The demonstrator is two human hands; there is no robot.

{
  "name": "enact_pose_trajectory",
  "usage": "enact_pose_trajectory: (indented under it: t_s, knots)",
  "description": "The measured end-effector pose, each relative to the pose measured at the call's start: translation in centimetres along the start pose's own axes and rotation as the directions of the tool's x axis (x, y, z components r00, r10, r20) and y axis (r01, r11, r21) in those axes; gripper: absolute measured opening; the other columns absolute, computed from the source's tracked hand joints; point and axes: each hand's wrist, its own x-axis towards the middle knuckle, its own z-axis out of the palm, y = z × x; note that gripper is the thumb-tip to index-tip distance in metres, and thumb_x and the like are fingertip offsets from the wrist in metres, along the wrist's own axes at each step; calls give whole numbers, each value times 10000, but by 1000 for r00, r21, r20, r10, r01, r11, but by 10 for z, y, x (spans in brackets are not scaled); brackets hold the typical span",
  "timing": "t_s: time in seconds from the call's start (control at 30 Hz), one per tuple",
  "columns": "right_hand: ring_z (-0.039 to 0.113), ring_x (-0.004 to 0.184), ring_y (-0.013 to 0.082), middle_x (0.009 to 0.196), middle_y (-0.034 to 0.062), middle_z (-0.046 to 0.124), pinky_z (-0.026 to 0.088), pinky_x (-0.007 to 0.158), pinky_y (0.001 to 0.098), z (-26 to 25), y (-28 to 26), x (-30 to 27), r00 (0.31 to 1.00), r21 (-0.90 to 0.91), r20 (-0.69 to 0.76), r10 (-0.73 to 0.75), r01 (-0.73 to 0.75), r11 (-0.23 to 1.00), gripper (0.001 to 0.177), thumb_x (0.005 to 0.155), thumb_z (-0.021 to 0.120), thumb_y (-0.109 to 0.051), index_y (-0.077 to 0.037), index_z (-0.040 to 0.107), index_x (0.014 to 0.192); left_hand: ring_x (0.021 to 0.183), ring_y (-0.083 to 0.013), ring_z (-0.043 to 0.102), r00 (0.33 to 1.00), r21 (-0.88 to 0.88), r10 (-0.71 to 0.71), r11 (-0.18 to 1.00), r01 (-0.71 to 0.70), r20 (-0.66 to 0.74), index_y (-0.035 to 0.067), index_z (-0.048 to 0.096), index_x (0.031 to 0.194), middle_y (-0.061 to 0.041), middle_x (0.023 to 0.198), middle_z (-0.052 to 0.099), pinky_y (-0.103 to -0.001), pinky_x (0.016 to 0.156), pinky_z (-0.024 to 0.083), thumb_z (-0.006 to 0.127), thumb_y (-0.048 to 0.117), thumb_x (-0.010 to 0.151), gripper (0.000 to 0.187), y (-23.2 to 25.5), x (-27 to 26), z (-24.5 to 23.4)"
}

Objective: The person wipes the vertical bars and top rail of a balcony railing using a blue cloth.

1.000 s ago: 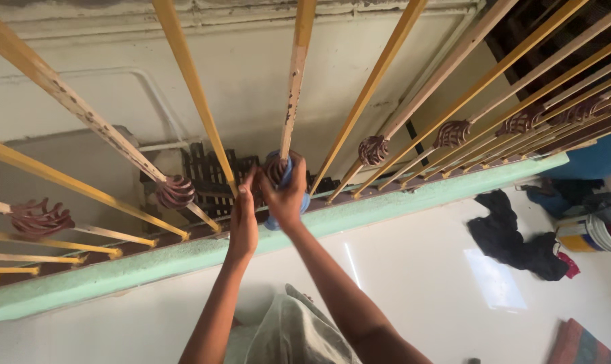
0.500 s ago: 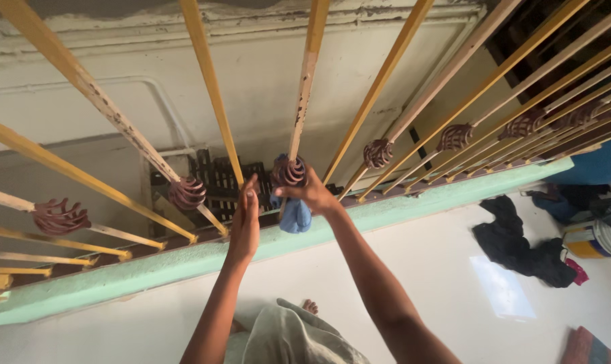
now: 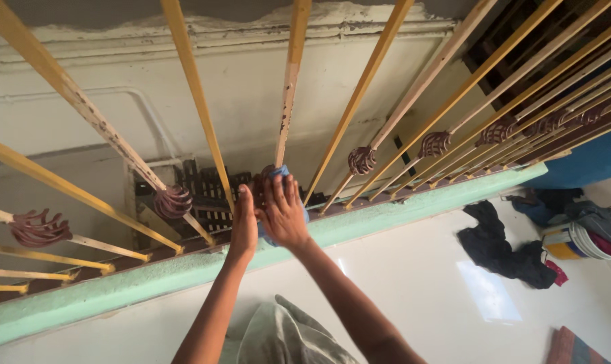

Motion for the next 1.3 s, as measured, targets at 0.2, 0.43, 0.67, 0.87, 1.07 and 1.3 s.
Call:
enact_pose_trajectory:
  t_s: [0.2,0.43,0.67,0.87,1.07,1.3]
  knots:
    - [183,1607,177,1697,-35,317,133,1295,452,-24,49,29,903,-445,95,-419,414,794,568,1059,484,-284,-215,416,1619,1431,-362,473,999,-131,7,991,-2,35,-31,322,1546,-253,1562,425,-459,1122,456,225,713,966,949,-16,2,-4]
    - [286,1541,220,1629,25,434,201,1269,436,-8,64,34,833,-383,32,-552,520,763,501,1073,479,-283,-168,534,1557,1499,-290,388,1000,-112,5,994,-4,6,27,291,1575,-191,1600,406,-472,1153,391,227,742,942,957,-18,2,-1]
    - [402,1498,239,1510,41,550,248,1282,409,-37,42,52,814,-484,109,-571,545,685,407,1028,540,-237,-140,639,1411,1502,-273,356,1000,-59,-10,998,10,5,79,288,1604,-165,1626,375,-480,1150,351,189,785,890,1009,-16,-10,-20]
    - [653,1040,351,1056,213,709,341,1188,496,-19,-29,105,835,-613,546,-70,455,646,345,997,569,-246,37,737,1096,1562,-289,175,990,-83,-61,995,51,-125,62,73,1621,-170,1696,117,-480,1210,276,227,794,904,1036,-46,1,-10]
    - [632,1175,276,1159,128,699,342,1201,442,-57,-9,97,804,-641,311,-507,572,513,353,898,569,-291,-39,732,1084,1547,-308,237,987,-73,-100,993,91,-124,66,135,1611,-186,1672,204,-507,1198,296,186,815,881,1048,-46,-5,-11]
    - [640,1096,363,1123,193,688,435,974,461,-29,-5,95,801,-526,531,-278,568,632,302,1011,564,-185,60,706,1114,1532,-296,314,990,-117,-86,990,73,-111,75,278,1597,-197,1625,359,-514,1187,280,154,796,890,1017,-40,-15,-26]
